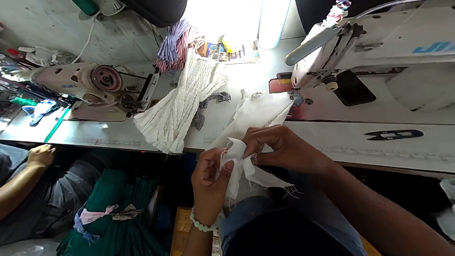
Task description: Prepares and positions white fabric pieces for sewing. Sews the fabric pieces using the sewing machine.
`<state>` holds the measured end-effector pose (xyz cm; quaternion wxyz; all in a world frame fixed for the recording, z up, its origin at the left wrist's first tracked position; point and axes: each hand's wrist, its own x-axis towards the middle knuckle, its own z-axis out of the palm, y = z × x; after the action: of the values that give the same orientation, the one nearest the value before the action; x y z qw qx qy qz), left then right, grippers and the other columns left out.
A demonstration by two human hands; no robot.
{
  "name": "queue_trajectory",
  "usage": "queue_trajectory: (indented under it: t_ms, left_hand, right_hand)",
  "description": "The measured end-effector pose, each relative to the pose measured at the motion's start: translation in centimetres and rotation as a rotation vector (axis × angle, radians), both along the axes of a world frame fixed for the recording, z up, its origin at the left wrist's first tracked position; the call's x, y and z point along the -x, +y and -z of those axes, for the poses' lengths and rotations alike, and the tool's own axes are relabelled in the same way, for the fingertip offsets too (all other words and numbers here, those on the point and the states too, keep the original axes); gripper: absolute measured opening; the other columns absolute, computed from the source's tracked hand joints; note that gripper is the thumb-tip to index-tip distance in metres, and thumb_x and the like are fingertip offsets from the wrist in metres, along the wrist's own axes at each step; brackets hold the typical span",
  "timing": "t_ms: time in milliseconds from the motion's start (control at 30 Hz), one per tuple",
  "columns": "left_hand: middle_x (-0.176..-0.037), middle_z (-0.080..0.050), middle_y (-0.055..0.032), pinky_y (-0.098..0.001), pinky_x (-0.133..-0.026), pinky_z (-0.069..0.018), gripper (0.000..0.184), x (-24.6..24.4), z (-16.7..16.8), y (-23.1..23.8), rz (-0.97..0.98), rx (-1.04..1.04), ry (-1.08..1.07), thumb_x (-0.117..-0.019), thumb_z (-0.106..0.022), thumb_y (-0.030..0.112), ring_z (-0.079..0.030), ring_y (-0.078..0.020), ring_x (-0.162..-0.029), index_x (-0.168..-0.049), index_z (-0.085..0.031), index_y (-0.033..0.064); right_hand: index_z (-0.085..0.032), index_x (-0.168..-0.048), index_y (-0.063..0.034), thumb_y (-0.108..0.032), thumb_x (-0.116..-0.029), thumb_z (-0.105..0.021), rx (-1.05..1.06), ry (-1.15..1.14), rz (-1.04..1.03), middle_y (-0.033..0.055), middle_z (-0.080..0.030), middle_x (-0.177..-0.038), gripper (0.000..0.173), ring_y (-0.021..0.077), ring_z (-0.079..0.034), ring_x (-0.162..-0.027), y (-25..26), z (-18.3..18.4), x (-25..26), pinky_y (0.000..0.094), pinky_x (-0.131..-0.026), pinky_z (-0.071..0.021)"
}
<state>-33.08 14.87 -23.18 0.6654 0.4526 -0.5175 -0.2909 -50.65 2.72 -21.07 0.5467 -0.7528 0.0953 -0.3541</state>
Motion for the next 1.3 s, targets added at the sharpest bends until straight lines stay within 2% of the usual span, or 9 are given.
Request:
queue_trajectory:
  t_ms: [67,133,233,300,400,533,767,1133,1300]
  left_hand:
    - [-0.112,-0.07,0.0086,-0.0204,-0.089,-0.0536,0.025,-0.6,-0.2,-0.3,-0.005,-0.011,-0.091,-0.0965,-0.068,0.02,-0.064,0.0,-0.103,-0.118,-0.066,0.008]
    - [-0.106,-0.07,0.0098,-0.02,-0.093,-0.0517,0.03,-1.0,-0.7,-0.7,-0.065,-0.035,-0.208,-0.097,-0.067,0.038,-0.062,0.0012,-0.104,-0.109,-0.072,0.0105]
    - [-0.093,-0.072,0.0047,-0.0213,-0.088,-0.0541,0.015,-0.8,-1.3,-1.4,-0.144,-0.047,-0.264,-0.0926,-0.074,0.021,-0.065,-0.0022,-0.095,-0.091,-0.075,0.0066]
    - [-0.092,-0.072,0.0036,-0.0204,-0.086,-0.0563,0.009,-0.6,-1.6,-1.5,-0.133,-0.054,-0.247,-0.0916,-0.074,0.013,-0.067,-0.002,-0.092,-0.091,-0.076,0.0043]
    - [-0.093,-0.07,0.0045,-0.0195,-0.083,-0.0563,0.008,-0.4,-1.8,-1.0,-0.117,-0.054,-0.2,-0.0931,-0.071,0.01,-0.066,-0.0016,-0.09,-0.096,-0.076,0.0037]
    - [-0.104,-0.07,0.0049,-0.0198,-0.085,-0.0578,0.007,0.0,-1.3,-0.5,-0.103,-0.025,-0.092,-0.0938,-0.072,0.013,-0.067,-0.003,-0.098,-0.095,-0.077,0.0092]
    - [-0.1,-0.072,0.0079,-0.0172,-0.082,-0.0574,0.011,1.1,-1.7,0.2,-0.028,0.008,-0.03,-0.0937,-0.072,0.011,-0.067,0.0002,-0.093,-0.101,-0.079,0.0113]
    - [-0.105,-0.068,0.0057,-0.0153,-0.089,-0.0528,0.016,1.6,-2.0,0.1,0.004,0.119,-0.224,-0.101,-0.063,0.015,-0.062,0.0016,-0.101,-0.107,-0.077,0.0103]
    - [-0.105,-0.068,0.0041,-0.0157,-0.089,-0.0527,0.016,1.6,-1.9,0.1,-0.002,0.143,-0.253,-0.1013,-0.063,0.016,-0.062,0.0002,-0.102,-0.107,-0.076,0.0098]
  right_hand:
    - [-0.074,-0.087,-0.0027,-0.014,-0.0905,-0.073,0.038,-0.008,0.114,-0.0022,-0.071,-0.091,0.012,-0.0036,-0.064,-0.091,1.1,0.5,-0.7,0.0127,-0.082,-0.0542]
    - [-0.073,-0.088,-0.0024,-0.015,-0.0915,-0.071,0.151,0.01,0.225,0.0014,-0.072,-0.091,0.014,-0.0021,-0.065,-0.091,2.1,1.0,-1.3,0.0125,-0.081,-0.0526]
    - [-0.074,-0.09,-0.0048,-0.013,-0.0917,-0.068,0.359,0.022,0.383,0.0072,-0.075,-0.104,0.01,0.0073,-0.068,-0.1,3.2,1.6,-1.9,0.0186,-0.088,-0.0539]
    - [-0.072,-0.092,-0.0093,-0.016,-0.0955,-0.065,0.521,0.065,0.508,0.0096,-0.07,-0.116,0.011,0.0146,-0.064,-0.109,4.0,1.6,-1.7,0.0244,-0.093,-0.0514]
    - [-0.071,-0.097,-0.0115,-0.013,-0.0988,-0.06,0.636,0.055,0.604,0.0058,-0.068,-0.092,0.011,0.0148,-0.062,-0.091,5.2,0.5,-1.0,0.0231,-0.082,-0.0495]
    - [-0.072,-0.097,-0.0089,-0.012,-0.0999,-0.058,0.59,0.064,0.537,0.0056,-0.068,-0.084,0.014,0.0107,-0.063,-0.082,5.5,-0.1,-0.5,0.0175,-0.074,-0.0504]
    - [-0.073,-0.097,-0.007,-0.016,-0.1001,-0.061,0.477,0.063,0.535,0.0041,-0.07,-0.087,0.015,0.001,-0.065,-0.08,5.2,-1.0,-0.2,0.0096,-0.073,-0.0508]
    - [-0.067,-0.088,-0.0066,-0.016,-0.0953,-0.066,0.465,0.06,0.524,0.0,-0.064,-0.082,0.012,-0.0045,-0.061,-0.073,4.7,-2.6,0.5,0.0061,-0.067,-0.0504]
    - [-0.072,-0.101,-0.0059,-0.016,-0.0957,-0.065,0.428,0.064,0.485,-0.0004,-0.068,-0.086,0.013,-0.0043,-0.063,-0.075,4.4,-2.6,0.8,0.0079,-0.071,-0.0535]
